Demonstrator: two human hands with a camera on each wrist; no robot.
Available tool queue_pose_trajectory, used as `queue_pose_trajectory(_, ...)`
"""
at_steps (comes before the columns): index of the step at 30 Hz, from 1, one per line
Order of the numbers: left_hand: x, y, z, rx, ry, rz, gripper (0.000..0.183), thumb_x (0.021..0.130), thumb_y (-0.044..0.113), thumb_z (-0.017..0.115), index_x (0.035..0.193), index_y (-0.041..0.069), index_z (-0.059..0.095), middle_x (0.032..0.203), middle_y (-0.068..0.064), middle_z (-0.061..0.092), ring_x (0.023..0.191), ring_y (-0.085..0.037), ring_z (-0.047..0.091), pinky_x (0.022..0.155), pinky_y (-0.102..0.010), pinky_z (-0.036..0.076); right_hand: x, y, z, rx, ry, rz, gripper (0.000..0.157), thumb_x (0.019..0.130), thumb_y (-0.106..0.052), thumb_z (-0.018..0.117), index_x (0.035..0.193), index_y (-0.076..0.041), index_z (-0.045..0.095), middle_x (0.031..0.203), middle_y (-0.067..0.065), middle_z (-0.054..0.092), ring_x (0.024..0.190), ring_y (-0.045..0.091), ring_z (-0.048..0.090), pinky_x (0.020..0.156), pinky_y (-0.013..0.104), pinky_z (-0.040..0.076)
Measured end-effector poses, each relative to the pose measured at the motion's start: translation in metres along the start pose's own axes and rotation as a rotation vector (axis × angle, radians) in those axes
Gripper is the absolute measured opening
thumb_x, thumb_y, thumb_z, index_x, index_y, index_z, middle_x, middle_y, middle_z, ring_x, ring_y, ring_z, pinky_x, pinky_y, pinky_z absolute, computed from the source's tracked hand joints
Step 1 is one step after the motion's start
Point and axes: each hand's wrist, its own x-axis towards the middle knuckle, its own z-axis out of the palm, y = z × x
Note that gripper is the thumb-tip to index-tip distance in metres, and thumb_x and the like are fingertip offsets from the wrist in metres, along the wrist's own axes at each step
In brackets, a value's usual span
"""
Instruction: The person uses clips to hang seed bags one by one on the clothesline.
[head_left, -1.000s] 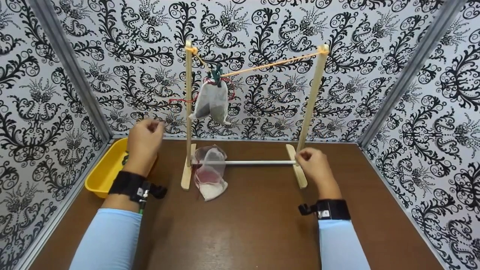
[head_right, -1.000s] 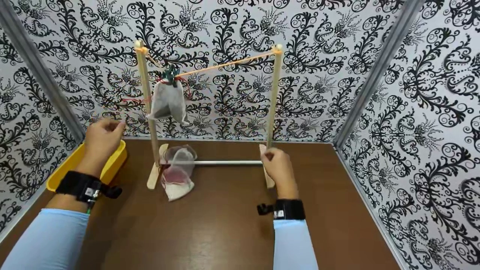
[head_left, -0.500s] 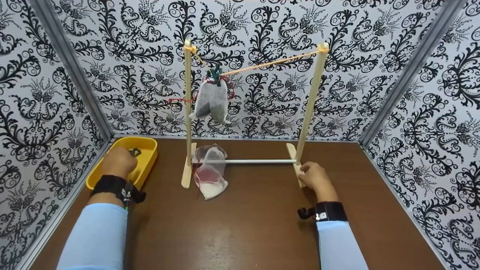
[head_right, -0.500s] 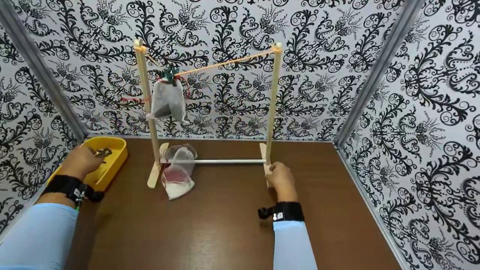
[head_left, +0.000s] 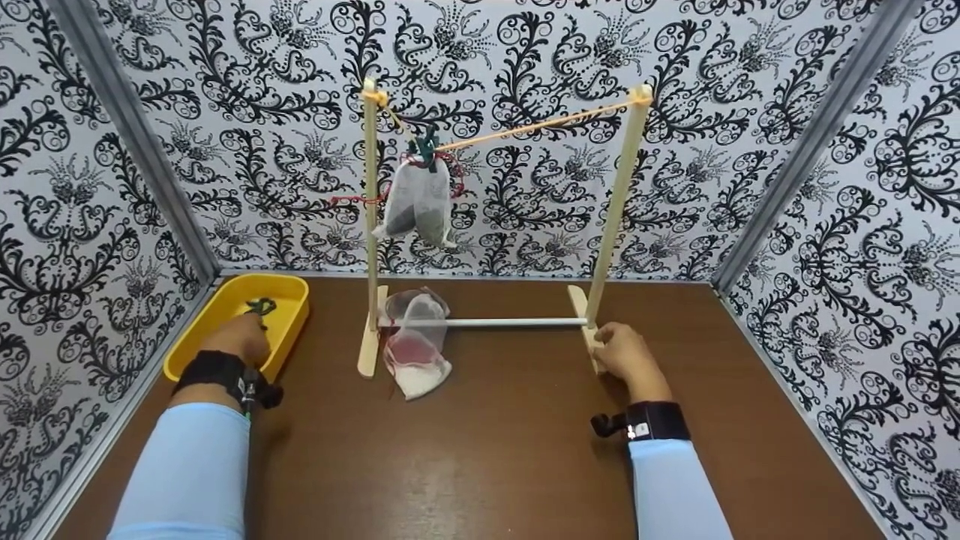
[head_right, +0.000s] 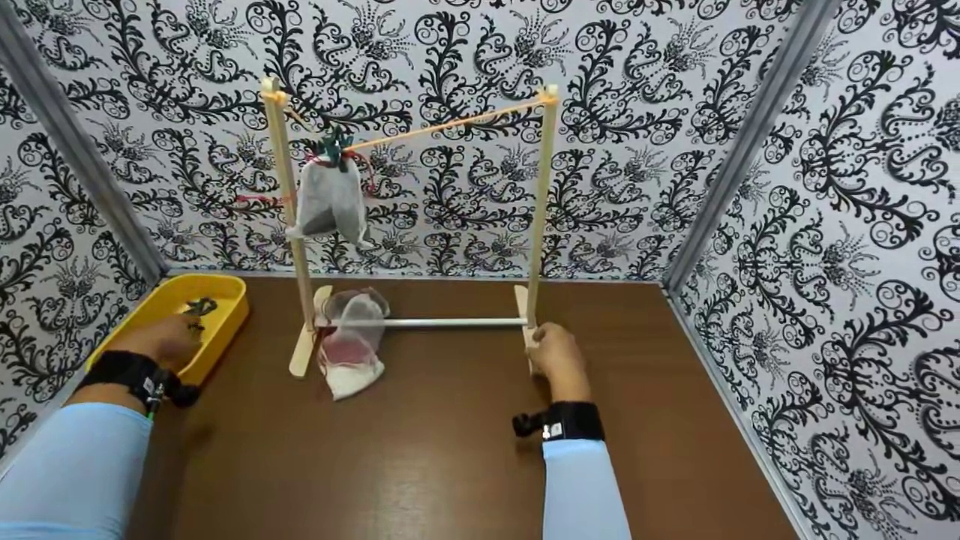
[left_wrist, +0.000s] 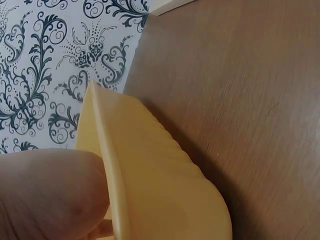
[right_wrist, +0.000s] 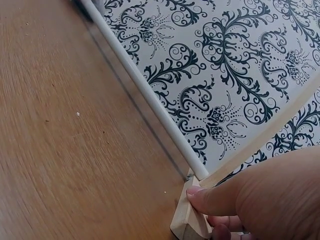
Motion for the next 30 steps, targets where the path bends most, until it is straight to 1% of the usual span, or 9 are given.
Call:
queue_pose_trajectory(2, 0.006, -0.004, 0.001, 0.020, 0.031, 0.018, 0.060, 0.099, 0.002, 0.061, 0.155, -0.016, 0.048, 0.146, -0.043, 0.057, 0.121, -0.050, 0.059, 0.109, -0.058, 0.055, 0.006, 0.005, 0.001, -0.004, 0.002, -0.009, 0.038, 0.100, -0.014, 0.081, 0.131, 0.005, 0.073, 0.140, 0.032, 0.073, 0.129, 0.049, 0.071, 0.114, 0.063, 0.057)
queue_pose_trajectory(5, 0.012, -0.006, 0.002, 0.079, 0.063, 0.052, 0.036, 0.093, 0.002, 0.064, 0.125, -0.015, 0.063, 0.117, -0.032, 0.065, 0.100, -0.041, 0.060, 0.090, -0.047, 0.056, 0.029, 0.029, 0.012, -0.033, 0.036, -0.054, 0.035, 0.096, -0.016, 0.084, 0.124, 0.002, 0.076, 0.130, 0.030, 0.076, 0.120, 0.046, 0.074, 0.106, 0.055, 0.061)
queue_pose_trajectory(9, 0.013, -0.003, 0.001, 0.136, 0.061, 0.073, 0.013, 0.090, 0.001, 0.066, 0.100, -0.008, 0.067, 0.098, -0.022, 0.063, 0.087, -0.035, 0.058, 0.077, -0.039, 0.054, 0.030, 0.031, 0.013, -0.032, 0.042, -0.059, 0.034, 0.095, -0.015, 0.085, 0.122, 0.002, 0.076, 0.130, 0.030, 0.077, 0.120, 0.046, 0.073, 0.106, 0.055, 0.061)
queue_pose_trajectory(13, 0.018, -0.002, 0.006, 0.134, 0.097, 0.064, 0.015, 0.092, -0.001, 0.068, 0.103, -0.011, 0.069, 0.101, -0.025, 0.066, 0.089, -0.036, 0.060, 0.081, -0.043, 0.056, 0.006, 0.005, 0.002, -0.010, 0.013, -0.019, 0.037, 0.098, -0.014, 0.082, 0.128, 0.007, 0.073, 0.138, 0.034, 0.073, 0.129, 0.051, 0.070, 0.114, 0.063, 0.057)
queue_pose_trajectory(18, 0.025, -0.005, 0.010, 0.117, 0.118, 0.023, 0.023, 0.093, -0.004, 0.068, 0.113, -0.015, 0.068, 0.111, -0.032, 0.068, 0.096, -0.040, 0.061, 0.092, -0.051, 0.059, -0.001, -0.001, 0.000, -0.009, 0.010, -0.019, 0.038, 0.099, -0.013, 0.080, 0.130, 0.008, 0.072, 0.139, 0.034, 0.072, 0.130, 0.051, 0.069, 0.115, 0.062, 0.057)
queue_pose_trajectory(21, 0.025, -0.007, 0.010, 0.105, 0.105, 0.003, 0.026, 0.094, -0.005, 0.069, 0.117, -0.016, 0.066, 0.114, -0.033, 0.068, 0.098, -0.042, 0.061, 0.095, -0.053, 0.059, 0.002, 0.004, 0.000, 0.008, 0.017, -0.043, 0.036, 0.098, -0.014, 0.081, 0.127, 0.005, 0.074, 0.135, 0.033, 0.073, 0.126, 0.048, 0.071, 0.112, 0.057, 0.059)
queue_pose_trajectory(23, 0.024, -0.009, 0.012, 0.108, 0.123, 0.005, 0.026, 0.095, -0.003, 0.068, 0.118, -0.015, 0.066, 0.116, -0.034, 0.068, 0.099, -0.042, 0.062, 0.095, -0.055, 0.059, 0.002, 0.004, -0.001, 0.015, 0.014, -0.045, 0.036, 0.097, -0.014, 0.082, 0.126, 0.005, 0.074, 0.135, 0.033, 0.074, 0.126, 0.049, 0.071, 0.111, 0.058, 0.059)
queue_pose_trajectory(28, 0.007, -0.004, 0.014, 0.111, 0.214, 0.009, 0.023, 0.096, 0.003, 0.068, 0.114, -0.011, 0.066, 0.114, -0.033, 0.070, 0.098, -0.042, 0.063, 0.090, -0.059, 0.060, 0.004, 0.002, -0.001, 0.029, -0.002, -0.022, 0.039, 0.096, -0.013, 0.083, 0.129, 0.006, 0.073, 0.137, 0.033, 0.073, 0.129, 0.049, 0.070, 0.115, 0.062, 0.057)
queue_pose_trajectory(30, 0.000, 0.000, 0.011, 0.099, 0.237, 0.023, 0.021, 0.095, 0.004, 0.071, 0.109, -0.011, 0.068, 0.108, -0.031, 0.070, 0.094, -0.042, 0.063, 0.084, -0.056, 0.061, 0.016, 0.018, 0.006, 0.014, 0.018, -0.054, 0.038, 0.094, -0.015, 0.086, 0.125, 0.004, 0.075, 0.131, 0.031, 0.075, 0.121, 0.046, 0.073, 0.108, 0.056, 0.061)
